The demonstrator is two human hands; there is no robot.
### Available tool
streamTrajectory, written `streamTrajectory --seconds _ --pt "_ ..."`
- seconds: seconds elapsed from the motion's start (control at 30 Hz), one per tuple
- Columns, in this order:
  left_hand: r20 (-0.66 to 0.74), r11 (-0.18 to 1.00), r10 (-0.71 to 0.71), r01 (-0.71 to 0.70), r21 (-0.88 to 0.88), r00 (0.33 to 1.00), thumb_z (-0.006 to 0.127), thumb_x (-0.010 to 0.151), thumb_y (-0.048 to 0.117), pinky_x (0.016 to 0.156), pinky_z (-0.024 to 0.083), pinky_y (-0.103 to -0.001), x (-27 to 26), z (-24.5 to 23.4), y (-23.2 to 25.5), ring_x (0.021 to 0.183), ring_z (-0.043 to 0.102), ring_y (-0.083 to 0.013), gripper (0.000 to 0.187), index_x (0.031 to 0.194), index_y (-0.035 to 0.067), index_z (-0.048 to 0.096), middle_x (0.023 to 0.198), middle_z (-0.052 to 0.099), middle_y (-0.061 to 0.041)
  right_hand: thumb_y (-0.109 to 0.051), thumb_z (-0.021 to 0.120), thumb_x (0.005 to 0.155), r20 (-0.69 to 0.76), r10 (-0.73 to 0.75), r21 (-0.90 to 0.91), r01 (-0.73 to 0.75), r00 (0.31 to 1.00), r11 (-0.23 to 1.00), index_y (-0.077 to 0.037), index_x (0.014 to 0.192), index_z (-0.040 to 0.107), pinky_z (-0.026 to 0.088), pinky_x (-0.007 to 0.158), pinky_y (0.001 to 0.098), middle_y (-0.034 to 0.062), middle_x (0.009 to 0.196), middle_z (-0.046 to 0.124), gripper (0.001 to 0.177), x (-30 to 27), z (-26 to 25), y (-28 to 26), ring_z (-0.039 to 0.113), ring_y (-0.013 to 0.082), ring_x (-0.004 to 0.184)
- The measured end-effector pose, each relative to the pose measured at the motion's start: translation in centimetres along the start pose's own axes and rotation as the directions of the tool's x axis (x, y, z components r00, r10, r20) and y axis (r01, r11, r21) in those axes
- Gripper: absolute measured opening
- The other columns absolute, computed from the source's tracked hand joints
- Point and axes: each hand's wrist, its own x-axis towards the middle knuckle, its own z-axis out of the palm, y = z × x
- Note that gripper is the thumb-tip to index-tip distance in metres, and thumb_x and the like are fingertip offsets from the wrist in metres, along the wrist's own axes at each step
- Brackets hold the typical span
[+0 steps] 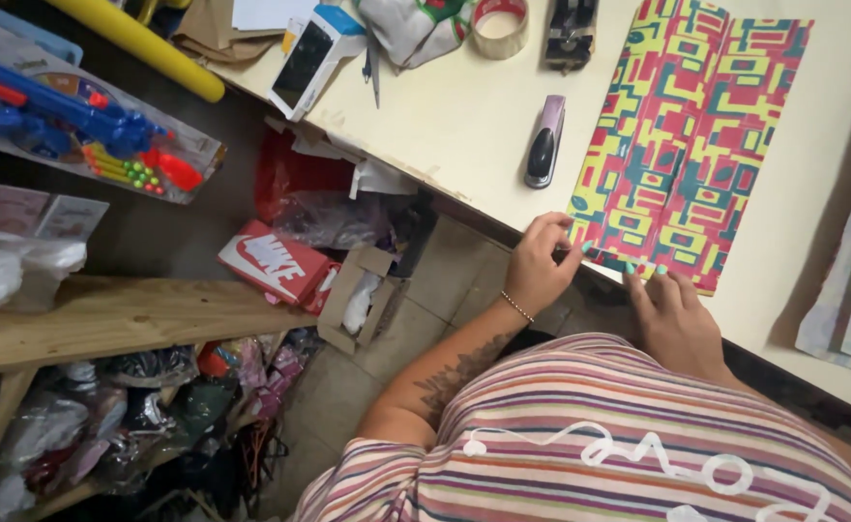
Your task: The person folds a sheet of colorful patterned wrapping paper on a white table. They use a handheld tape dispenser to secure the folded edges of the paper. The person then folds the paper again and applies more tape to seal the package.
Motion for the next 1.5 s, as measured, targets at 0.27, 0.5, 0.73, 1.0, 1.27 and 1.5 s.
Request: streamTrajectory --seconds 0.27,0.5,0.73,1.0,1.27,1.5 --pt "0.020 0.997 0.032 -0.030 -0.078 0.999 0.075 0.081 0.005 0.112 0.049 -0.042 -0.1 0.4 -0.5 0.110 0.071 -0.0288 0.017 0.078 0.010 0.060 0.102 0.072 -0.004 -0.015 0.061 0.092 -0.025 -0.098 -0.034 0.097 0.995 0.995 -0.014 0.130 0.071 0.058 0.096 0.0358 0.0181 0.115 0.067 0.039 -0.6 0.4 0.4 0.068 0.0352 0.116" --pt "0.055 0.981 0.066 -0.055 -0.185 0.996 0.079 0.072 -0.002 0.113 0.050 -0.041 -0.2 -0.1 -2.5 0.101 0.073 -0.0284 0.023 0.086 0.012 0.067 0.092 0.075 -0.006 -0.015 0.056 0.094 -0.044 -0.130 -0.062 0.127 0.991 0.990 -0.015 0.136 0.068 0.058 0.090 0.0375 0.0204 0.117 0.065 0.044 -0.9 0.9 0.4 0.068 0.0368 0.110" --pt "0.016 0.951 0.275 -0.275 0.142 0.961 0.075 0.087 0.013 0.118 0.043 -0.054 -0.3 0.9 -1.4 0.122 0.065 -0.0318 0.034 0.119 0.013 0.065 0.118 0.068 -0.008 -0.011 0.054 0.096 -0.109 -0.146 -0.144 0.130 0.983 0.981 -0.012 0.136 0.069 0.055 0.079 0.0380 0.0216 0.106 0.064 0.042 -0.2 3.4 0.2 0.067 0.0371 0.097" --pt "0.135 0.737 0.558 -0.564 0.373 0.819 0.061 0.099 0.020 0.111 0.050 -0.046 -0.6 4.7 1.3 0.134 0.060 -0.0309 0.022 0.117 0.014 0.071 0.131 0.066 -0.009 -0.015 0.053 0.097 -0.127 -0.070 -0.314 0.026 0.989 0.949 -0.008 0.121 0.071 0.045 0.059 0.0332 0.0191 0.092 0.060 0.030 1.5 5.1 -0.1 0.059 0.0300 0.077" --pt "0.267 0.673 0.588 -0.645 0.362 0.764 0.048 0.103 0.032 0.116 0.044 -0.051 -3.0 4.5 -1.1 0.122 0.064 -0.0321 0.046 0.142 0.009 0.057 0.129 0.066 -0.013 -0.015 0.056 0.095 -0.101 -0.068 -0.279 0.037 0.993 0.960 -0.010 0.121 0.072 0.045 0.059 0.0306 0.0154 0.090 0.058 0.031 0.4 5.7 0.7 0.059 0.0286 0.078" --pt "0.262 0.616 0.545 -0.592 0.520 0.797 0.044 0.097 0.061 0.114 0.041 -0.059 -1.2 3.8 -1.8 0.117 0.063 -0.0283 0.061 0.129 0.012 0.064 0.119 0.067 -0.009 -0.018 0.056 0.096 -0.045 -0.070 -0.193 0.060 0.997 0.979 -0.006 0.130 0.070 0.057 0.077 0.0288 0.0149 0.111 0.065 0.038 0.4 2.6 1.7 0.067 0.0296 0.105"
